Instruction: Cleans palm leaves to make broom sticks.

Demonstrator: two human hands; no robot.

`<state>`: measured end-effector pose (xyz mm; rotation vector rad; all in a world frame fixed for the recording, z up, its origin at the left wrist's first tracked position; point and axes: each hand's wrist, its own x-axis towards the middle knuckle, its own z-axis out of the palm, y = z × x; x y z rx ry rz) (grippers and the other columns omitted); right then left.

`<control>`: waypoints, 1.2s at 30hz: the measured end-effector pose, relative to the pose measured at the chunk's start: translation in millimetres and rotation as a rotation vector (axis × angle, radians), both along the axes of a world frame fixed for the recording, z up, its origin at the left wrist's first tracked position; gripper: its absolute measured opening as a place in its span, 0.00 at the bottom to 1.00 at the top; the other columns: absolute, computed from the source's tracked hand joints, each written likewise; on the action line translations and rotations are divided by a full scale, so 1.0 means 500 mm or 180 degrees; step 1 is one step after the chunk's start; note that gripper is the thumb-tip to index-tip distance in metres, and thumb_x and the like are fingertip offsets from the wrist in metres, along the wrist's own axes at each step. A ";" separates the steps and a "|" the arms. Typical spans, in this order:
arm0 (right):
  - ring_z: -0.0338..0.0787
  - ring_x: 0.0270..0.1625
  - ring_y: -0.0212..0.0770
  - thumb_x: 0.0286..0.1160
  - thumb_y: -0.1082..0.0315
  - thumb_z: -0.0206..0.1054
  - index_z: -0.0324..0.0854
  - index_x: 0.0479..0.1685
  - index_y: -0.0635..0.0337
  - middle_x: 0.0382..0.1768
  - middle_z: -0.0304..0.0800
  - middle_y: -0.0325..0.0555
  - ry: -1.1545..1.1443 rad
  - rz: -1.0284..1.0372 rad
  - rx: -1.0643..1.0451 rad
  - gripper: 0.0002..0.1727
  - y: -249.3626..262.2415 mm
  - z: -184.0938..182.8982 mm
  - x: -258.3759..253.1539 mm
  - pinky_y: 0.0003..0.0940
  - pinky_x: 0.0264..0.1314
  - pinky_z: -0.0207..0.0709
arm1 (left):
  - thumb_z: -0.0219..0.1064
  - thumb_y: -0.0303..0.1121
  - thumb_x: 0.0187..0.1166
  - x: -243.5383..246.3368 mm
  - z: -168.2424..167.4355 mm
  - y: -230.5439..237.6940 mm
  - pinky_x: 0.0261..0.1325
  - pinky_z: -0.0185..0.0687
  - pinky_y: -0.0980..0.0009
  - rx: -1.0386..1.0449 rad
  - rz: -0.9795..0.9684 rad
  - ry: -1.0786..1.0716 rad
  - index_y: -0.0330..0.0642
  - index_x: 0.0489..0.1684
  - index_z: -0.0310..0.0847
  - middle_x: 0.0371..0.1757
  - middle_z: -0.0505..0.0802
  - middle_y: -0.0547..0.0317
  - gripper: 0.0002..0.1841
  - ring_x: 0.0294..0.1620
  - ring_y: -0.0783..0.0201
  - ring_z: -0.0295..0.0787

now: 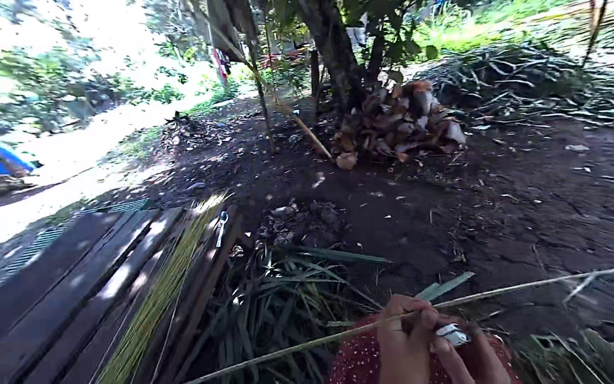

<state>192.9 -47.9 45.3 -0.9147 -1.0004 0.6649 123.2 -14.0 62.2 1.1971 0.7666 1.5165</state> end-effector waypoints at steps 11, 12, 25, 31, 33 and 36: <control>0.75 0.20 0.19 0.85 0.36 0.52 0.53 0.91 0.47 0.22 0.79 0.19 0.0499 0.2159 -0.0819 0.40 -0.032 -0.037 0.013 0.21 0.24 0.75 | 0.62 0.16 0.77 -0.106 -0.026 -0.027 0.43 0.92 0.76 -0.0385 0.0798 -0.0708 0.43 0.38 0.79 0.36 0.95 0.65 0.09 0.34 0.73 0.94; 0.76 0.20 0.19 0.87 0.39 0.51 0.50 0.93 0.49 0.22 0.80 0.20 0.0544 0.2321 -0.0760 0.40 -0.033 -0.036 0.011 0.21 0.24 0.75 | 0.61 0.16 0.76 -0.106 -0.024 -0.030 0.42 0.92 0.76 -0.0439 0.0779 -0.0778 0.44 0.38 0.78 0.35 0.95 0.65 0.10 0.33 0.73 0.94; 0.75 0.23 0.17 0.91 0.53 0.53 0.56 0.91 0.45 0.25 0.79 0.19 0.1096 0.3453 -0.0779 0.31 0.013 0.013 0.006 0.16 0.29 0.71 | 0.66 0.21 0.76 -0.118 -0.001 -0.063 0.37 0.89 0.79 -0.0783 0.0233 -0.1127 0.48 0.29 0.87 0.29 0.94 0.63 0.10 0.28 0.75 0.90; 0.70 0.17 0.15 0.88 0.57 0.56 0.70 0.83 0.47 0.17 0.74 0.17 0.1370 0.3192 -0.0962 0.26 0.013 0.006 0.010 0.13 0.21 0.65 | 0.76 0.30 0.72 -0.142 -0.025 -0.055 0.54 0.88 0.82 0.0082 0.0107 -0.0120 0.52 0.45 0.90 0.48 0.95 0.74 0.08 0.50 0.80 0.91; 0.70 0.16 0.15 0.88 0.54 0.57 0.69 0.83 0.48 0.17 0.74 0.17 0.1416 0.3213 -0.0958 0.27 0.011 0.004 0.011 0.13 0.20 0.65 | 0.75 0.34 0.75 -0.148 -0.038 -0.046 0.57 0.87 0.84 0.0639 0.0444 0.0367 0.56 0.42 0.91 0.50 0.94 0.79 0.04 0.54 0.82 0.89; 0.68 0.16 0.14 0.87 0.52 0.55 0.68 0.84 0.45 0.19 0.77 0.19 0.1504 0.3454 -0.0971 0.27 0.003 0.005 0.008 0.11 0.19 0.63 | 0.74 0.33 0.76 -0.155 -0.047 -0.041 0.57 0.87 0.83 0.1015 0.0590 0.0628 0.54 0.42 0.90 0.49 0.94 0.78 0.03 0.54 0.81 0.90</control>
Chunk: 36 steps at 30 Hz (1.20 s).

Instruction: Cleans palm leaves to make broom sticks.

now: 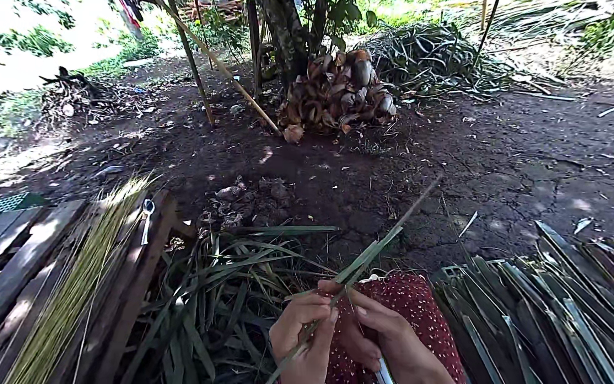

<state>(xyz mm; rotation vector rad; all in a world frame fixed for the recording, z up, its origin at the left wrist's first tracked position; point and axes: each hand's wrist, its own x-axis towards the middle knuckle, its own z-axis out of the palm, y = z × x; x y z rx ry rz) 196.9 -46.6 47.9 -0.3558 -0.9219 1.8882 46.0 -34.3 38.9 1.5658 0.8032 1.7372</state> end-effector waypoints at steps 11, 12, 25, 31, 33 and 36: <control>0.71 0.19 0.14 0.88 0.55 0.59 0.65 0.86 0.45 0.25 0.81 0.21 0.0191 0.0410 0.0044 0.28 -0.019 0.010 0.007 0.11 0.22 0.66 | 0.73 0.33 0.77 0.008 0.013 -0.022 0.56 0.85 0.85 0.0022 0.0117 0.0090 0.52 0.40 0.89 0.46 0.93 0.76 0.01 0.51 0.83 0.89; 0.72 0.19 0.15 0.88 0.55 0.60 0.66 0.86 0.46 0.24 0.80 0.20 0.0148 0.0350 0.0072 0.28 -0.020 0.011 0.006 0.12 0.22 0.66 | 0.73 0.33 0.77 0.013 0.016 -0.026 0.56 0.85 0.86 -0.0073 0.0042 -0.0040 0.53 0.41 0.90 0.45 0.93 0.77 0.02 0.50 0.83 0.89; 0.71 0.18 0.14 0.88 0.61 0.59 0.69 0.83 0.56 0.23 0.78 0.19 -0.0205 -0.0048 -0.0038 0.26 -0.021 0.015 0.005 0.11 0.20 0.65 | 0.74 0.32 0.76 0.025 0.001 -0.031 0.55 0.86 0.85 -0.0079 0.0128 -0.0165 0.56 0.41 0.91 0.46 0.94 0.78 0.04 0.51 0.82 0.90; 0.68 0.16 0.14 0.87 0.66 0.54 0.73 0.79 0.62 0.17 0.73 0.17 -0.0488 -0.0820 -0.0015 0.24 0.011 0.017 0.004 0.12 0.19 0.63 | 0.74 0.35 0.78 0.013 0.001 -0.021 0.50 0.87 0.85 0.0077 0.0208 -0.0129 0.57 0.42 0.91 0.45 0.93 0.78 0.03 0.47 0.82 0.91; 0.68 0.15 0.15 0.88 0.67 0.51 0.72 0.80 0.64 0.14 0.69 0.17 -0.0551 -0.1120 -0.0057 0.24 0.044 0.010 0.022 0.13 0.19 0.64 | 0.74 0.36 0.77 -0.004 0.005 -0.020 0.48 0.89 0.84 0.0009 0.0188 -0.0176 0.60 0.44 0.93 0.45 0.93 0.80 0.05 0.45 0.81 0.91; 0.68 0.14 0.17 0.87 0.69 0.48 0.70 0.80 0.63 0.14 0.68 0.18 -0.0784 -0.1156 -0.0145 0.24 0.093 0.010 0.041 0.14 0.19 0.65 | 0.74 0.35 0.77 -0.033 0.007 -0.020 0.46 0.89 0.84 -0.0074 0.0222 -0.0187 0.62 0.43 0.92 0.45 0.93 0.81 0.05 0.44 0.82 0.91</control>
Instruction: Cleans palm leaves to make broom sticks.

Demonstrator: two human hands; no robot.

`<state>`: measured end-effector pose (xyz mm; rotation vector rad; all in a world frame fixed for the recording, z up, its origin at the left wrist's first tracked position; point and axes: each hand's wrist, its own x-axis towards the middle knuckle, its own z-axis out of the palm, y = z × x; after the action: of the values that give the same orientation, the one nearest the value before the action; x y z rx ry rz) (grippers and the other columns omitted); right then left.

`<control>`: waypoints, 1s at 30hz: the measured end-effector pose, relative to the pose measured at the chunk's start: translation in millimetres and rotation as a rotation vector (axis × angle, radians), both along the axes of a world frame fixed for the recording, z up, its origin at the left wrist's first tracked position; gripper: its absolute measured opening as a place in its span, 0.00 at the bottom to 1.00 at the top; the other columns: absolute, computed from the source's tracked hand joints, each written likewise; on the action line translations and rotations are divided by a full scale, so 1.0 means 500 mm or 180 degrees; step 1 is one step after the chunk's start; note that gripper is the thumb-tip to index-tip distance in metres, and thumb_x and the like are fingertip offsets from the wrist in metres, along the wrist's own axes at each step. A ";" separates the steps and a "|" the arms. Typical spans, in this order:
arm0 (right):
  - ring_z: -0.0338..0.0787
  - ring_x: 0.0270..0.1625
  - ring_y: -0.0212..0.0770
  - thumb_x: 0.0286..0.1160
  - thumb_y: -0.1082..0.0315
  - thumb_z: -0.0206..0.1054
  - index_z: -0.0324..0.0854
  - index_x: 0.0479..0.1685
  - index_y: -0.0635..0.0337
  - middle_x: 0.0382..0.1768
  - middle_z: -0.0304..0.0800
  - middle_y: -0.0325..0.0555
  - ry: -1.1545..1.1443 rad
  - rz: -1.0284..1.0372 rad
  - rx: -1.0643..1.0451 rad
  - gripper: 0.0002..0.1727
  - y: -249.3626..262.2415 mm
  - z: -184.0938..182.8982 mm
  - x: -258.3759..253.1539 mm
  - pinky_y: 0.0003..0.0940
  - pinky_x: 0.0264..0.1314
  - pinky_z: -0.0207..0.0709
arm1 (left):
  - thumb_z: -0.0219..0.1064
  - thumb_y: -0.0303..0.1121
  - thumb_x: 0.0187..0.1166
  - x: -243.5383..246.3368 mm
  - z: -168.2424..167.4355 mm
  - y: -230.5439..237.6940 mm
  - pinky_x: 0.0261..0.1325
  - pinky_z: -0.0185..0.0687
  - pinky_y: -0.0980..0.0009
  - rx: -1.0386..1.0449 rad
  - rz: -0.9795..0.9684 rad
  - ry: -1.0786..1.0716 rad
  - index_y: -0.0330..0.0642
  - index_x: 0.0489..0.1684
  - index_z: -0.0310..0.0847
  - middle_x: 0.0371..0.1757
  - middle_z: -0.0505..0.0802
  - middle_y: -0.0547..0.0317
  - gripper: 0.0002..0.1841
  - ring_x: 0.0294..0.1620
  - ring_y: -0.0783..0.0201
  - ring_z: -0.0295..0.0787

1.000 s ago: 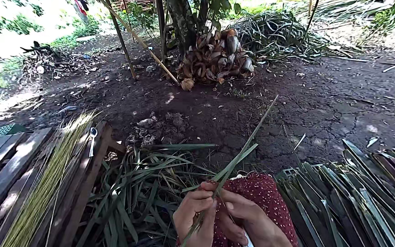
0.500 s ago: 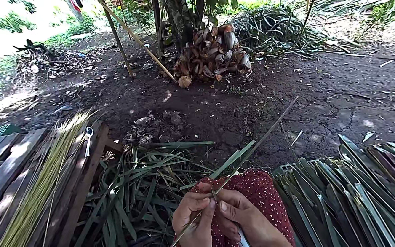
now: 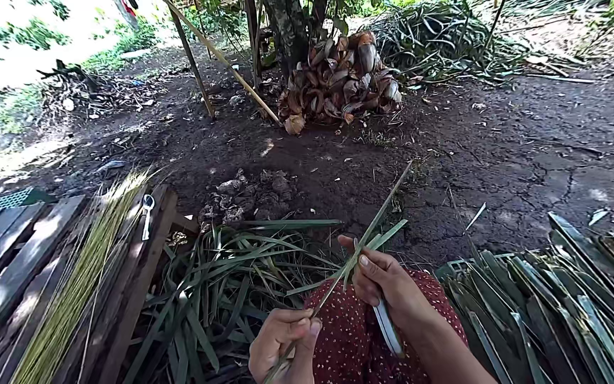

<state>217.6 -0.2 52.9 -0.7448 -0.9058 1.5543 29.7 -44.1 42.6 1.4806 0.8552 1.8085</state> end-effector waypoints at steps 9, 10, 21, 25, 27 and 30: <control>0.70 0.12 0.23 0.95 0.66 0.41 0.74 0.76 0.59 0.12 0.66 0.28 -0.0802 -0.0663 -0.0307 0.21 0.248 0.035 0.037 0.18 0.19 0.71 | 0.75 0.35 0.75 -0.141 0.001 -0.017 0.46 0.90 0.83 -0.0258 0.0436 0.0020 0.65 0.44 0.94 0.45 0.94 0.82 0.07 0.42 0.82 0.92; 0.69 0.13 0.23 0.96 0.64 0.43 0.75 0.74 0.58 0.13 0.66 0.27 -0.0821 -0.0755 -0.0372 0.20 0.279 0.028 0.031 0.18 0.19 0.70 | 0.75 0.36 0.75 -0.158 -0.002 -0.021 0.46 0.90 0.82 -0.0248 0.0580 0.0045 0.65 0.44 0.94 0.45 0.94 0.81 0.07 0.42 0.81 0.92; 0.73 0.27 0.30 0.95 0.66 0.44 0.56 0.86 0.63 0.30 0.71 0.39 -0.3438 0.2095 -0.0993 0.25 0.305 -0.077 -0.077 0.29 0.35 0.72 | 0.75 0.34 0.76 -0.389 -0.013 -0.132 0.49 0.90 0.80 -0.0141 0.2452 0.0777 0.65 0.42 0.90 0.48 0.94 0.85 0.07 0.47 0.80 0.92; 0.68 0.21 0.23 0.93 0.63 0.44 0.66 0.84 0.56 0.24 0.70 0.30 -0.2316 0.2917 -0.0424 0.25 0.206 -0.039 -0.179 0.20 0.26 0.65 | 0.76 0.35 0.76 -0.363 -0.022 -0.105 0.54 0.89 0.83 0.0016 0.2398 0.0917 0.65 0.42 0.86 0.48 0.93 0.86 0.08 0.52 0.82 0.91; 0.67 0.18 0.21 0.89 0.61 0.45 0.62 0.88 0.54 0.20 0.69 0.25 -0.1255 0.3048 -0.0338 0.29 0.144 -0.009 -0.232 0.17 0.22 0.64 | 0.75 0.35 0.76 -0.342 -0.028 -0.089 0.57 0.87 0.83 0.0086 0.2165 0.0940 0.64 0.42 0.88 0.50 0.93 0.86 0.07 0.54 0.82 0.90; 0.66 0.17 0.18 0.87 0.60 0.47 0.58 0.90 0.56 0.18 0.67 0.22 -0.0094 0.3195 -0.0275 0.31 0.069 0.015 -0.291 0.15 0.21 0.63 | 0.74 0.33 0.78 -0.324 -0.039 -0.067 0.62 0.86 0.80 0.0415 0.1764 0.1126 0.61 0.46 0.89 0.52 0.93 0.84 0.07 0.57 0.79 0.90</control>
<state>72.0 34.5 60.2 -0.3565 -1.3442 2.4615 -132.1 -77.6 22.9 1.8069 1.4621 2.0442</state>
